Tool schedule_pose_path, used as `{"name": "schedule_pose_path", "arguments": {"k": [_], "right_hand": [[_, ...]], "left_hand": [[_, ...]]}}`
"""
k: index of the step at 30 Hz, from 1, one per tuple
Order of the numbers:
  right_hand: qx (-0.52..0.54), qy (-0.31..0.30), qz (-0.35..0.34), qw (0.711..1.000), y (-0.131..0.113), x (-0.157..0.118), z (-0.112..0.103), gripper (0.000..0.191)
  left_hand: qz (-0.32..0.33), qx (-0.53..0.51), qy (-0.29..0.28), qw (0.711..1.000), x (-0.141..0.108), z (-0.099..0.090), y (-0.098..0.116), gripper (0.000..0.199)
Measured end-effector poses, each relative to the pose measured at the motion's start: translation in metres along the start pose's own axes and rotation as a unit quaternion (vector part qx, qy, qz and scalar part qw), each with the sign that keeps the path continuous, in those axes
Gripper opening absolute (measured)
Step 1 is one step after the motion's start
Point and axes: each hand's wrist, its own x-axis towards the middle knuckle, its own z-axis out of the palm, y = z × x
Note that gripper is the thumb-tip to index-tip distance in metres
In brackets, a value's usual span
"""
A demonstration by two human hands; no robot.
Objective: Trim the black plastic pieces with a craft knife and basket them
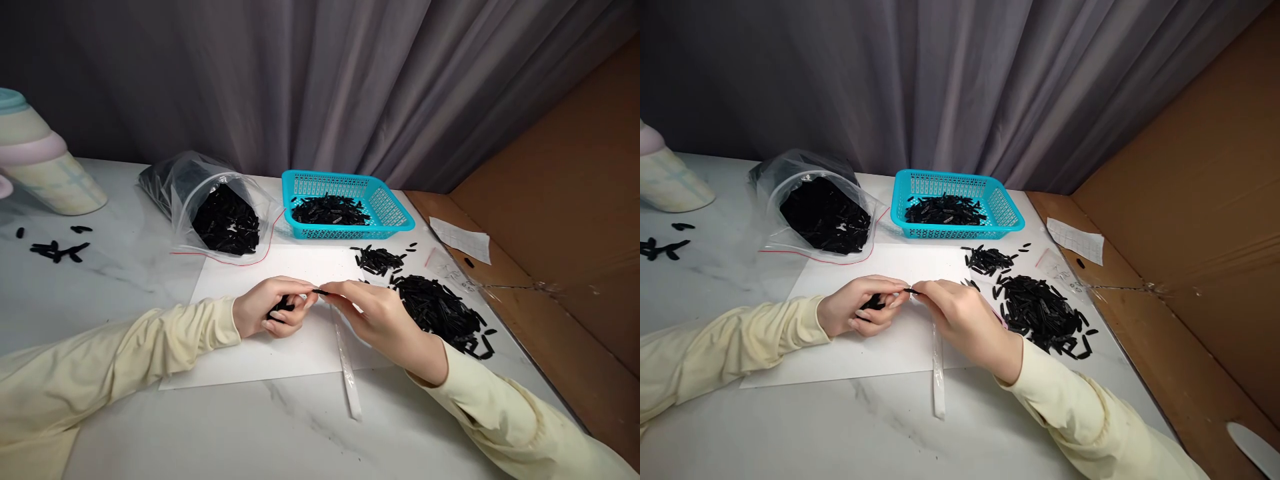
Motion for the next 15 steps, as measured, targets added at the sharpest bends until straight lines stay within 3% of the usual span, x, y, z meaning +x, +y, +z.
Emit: {"name": "schedule_pose_path", "arguments": {"k": [8, 15], "right_hand": [[0.104, -0.052, 0.055, 0.992, 0.0008, 0.0089, -0.01, 0.016], [0.135, -0.077, 0.085, 0.984, -0.0015, 0.0089, -0.0103, 0.016]], "left_hand": [[-0.047, 0.037, 0.025, 0.998, 0.0009, 0.0084, 0.001, 0.042], [0.008, 0.06, 0.047, 0.997, -0.0012, 0.0093, -0.0008, 0.034]]}}
